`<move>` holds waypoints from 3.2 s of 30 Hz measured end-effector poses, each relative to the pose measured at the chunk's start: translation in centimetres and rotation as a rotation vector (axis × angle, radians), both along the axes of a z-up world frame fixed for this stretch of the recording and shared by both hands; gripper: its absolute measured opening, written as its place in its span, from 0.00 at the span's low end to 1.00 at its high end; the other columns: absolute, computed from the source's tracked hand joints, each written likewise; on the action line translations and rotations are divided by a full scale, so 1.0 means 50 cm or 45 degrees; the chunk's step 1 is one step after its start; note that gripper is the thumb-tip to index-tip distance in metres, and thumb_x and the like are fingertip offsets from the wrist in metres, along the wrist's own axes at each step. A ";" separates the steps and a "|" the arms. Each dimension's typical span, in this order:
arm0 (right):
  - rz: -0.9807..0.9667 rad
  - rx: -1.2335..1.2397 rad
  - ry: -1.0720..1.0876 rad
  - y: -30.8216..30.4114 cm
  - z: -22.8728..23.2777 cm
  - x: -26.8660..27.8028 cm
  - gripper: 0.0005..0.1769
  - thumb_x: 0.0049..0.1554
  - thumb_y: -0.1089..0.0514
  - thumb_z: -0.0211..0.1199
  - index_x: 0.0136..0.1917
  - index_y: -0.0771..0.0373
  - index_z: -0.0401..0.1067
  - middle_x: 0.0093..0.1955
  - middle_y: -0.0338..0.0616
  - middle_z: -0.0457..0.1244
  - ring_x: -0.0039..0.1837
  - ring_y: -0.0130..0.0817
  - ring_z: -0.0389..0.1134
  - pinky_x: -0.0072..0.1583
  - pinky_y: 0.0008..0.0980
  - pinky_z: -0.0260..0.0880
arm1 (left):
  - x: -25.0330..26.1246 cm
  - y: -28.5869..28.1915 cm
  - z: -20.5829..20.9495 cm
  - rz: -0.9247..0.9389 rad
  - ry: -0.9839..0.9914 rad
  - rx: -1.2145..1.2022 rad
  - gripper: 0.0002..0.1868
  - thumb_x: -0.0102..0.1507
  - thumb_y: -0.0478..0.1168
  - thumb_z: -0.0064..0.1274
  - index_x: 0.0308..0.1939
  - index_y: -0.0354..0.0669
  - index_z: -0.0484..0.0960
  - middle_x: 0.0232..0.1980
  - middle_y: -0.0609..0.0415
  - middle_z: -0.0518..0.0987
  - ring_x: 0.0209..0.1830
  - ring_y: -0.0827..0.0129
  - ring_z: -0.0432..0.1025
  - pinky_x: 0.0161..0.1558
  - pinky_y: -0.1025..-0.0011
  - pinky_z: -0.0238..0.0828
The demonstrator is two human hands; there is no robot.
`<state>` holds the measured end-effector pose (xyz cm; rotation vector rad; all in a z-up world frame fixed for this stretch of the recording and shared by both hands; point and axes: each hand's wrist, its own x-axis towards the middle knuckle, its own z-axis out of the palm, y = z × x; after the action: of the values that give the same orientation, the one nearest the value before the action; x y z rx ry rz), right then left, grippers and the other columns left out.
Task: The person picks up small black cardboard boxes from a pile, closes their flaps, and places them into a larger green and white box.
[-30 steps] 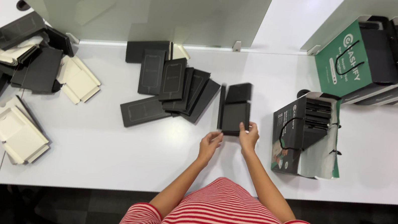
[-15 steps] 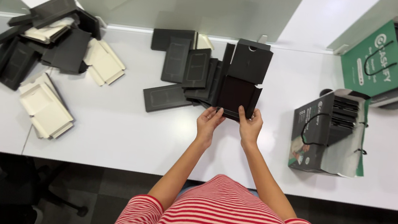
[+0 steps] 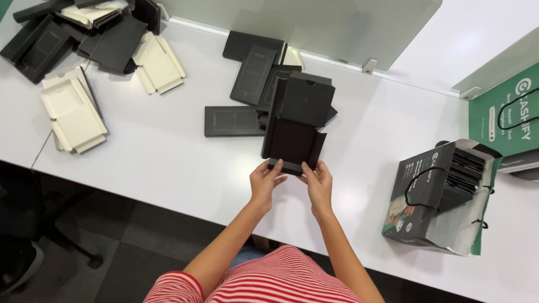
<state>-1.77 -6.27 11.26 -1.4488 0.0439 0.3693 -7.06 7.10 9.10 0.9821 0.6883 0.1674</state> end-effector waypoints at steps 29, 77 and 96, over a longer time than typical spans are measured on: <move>0.504 -0.688 -0.330 0.320 -0.075 0.089 0.46 0.58 0.46 0.64 0.81 0.52 0.44 0.77 0.60 0.54 0.68 0.56 0.66 0.61 0.47 0.73 | 0.002 0.781 -0.122 0.973 0.069 0.275 0.12 0.67 0.40 0.59 0.51 0.41 0.78 0.42 0.55 0.82 0.34 0.74 0.77 0.32 0.74 0.75; 0.274 -1.886 -0.270 -0.002 -0.155 -0.002 0.46 0.56 0.39 0.66 0.75 0.69 0.58 0.87 0.35 0.22 0.84 0.64 0.32 0.65 0.66 0.65 | 0.157 0.210 -0.189 -0.116 0.238 1.373 0.33 0.63 0.45 0.59 0.70 0.38 0.68 0.76 0.32 0.62 0.75 0.41 0.56 0.72 0.53 0.55; 0.411 -1.395 -0.782 -0.164 -0.130 -0.014 0.39 0.53 0.53 0.71 0.73 0.63 0.62 0.85 0.58 0.35 0.77 0.69 0.52 0.61 0.50 0.73 | 0.083 0.066 -0.039 0.240 -0.097 0.638 0.24 0.68 0.38 0.54 0.66 0.36 0.65 0.60 0.34 0.80 0.58 0.58 0.78 0.56 0.66 0.75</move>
<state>-2.49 -14.45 4.76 -2.6159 -0.5705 0.1254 -2.91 10.42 7.17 1.3797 0.6824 0.5600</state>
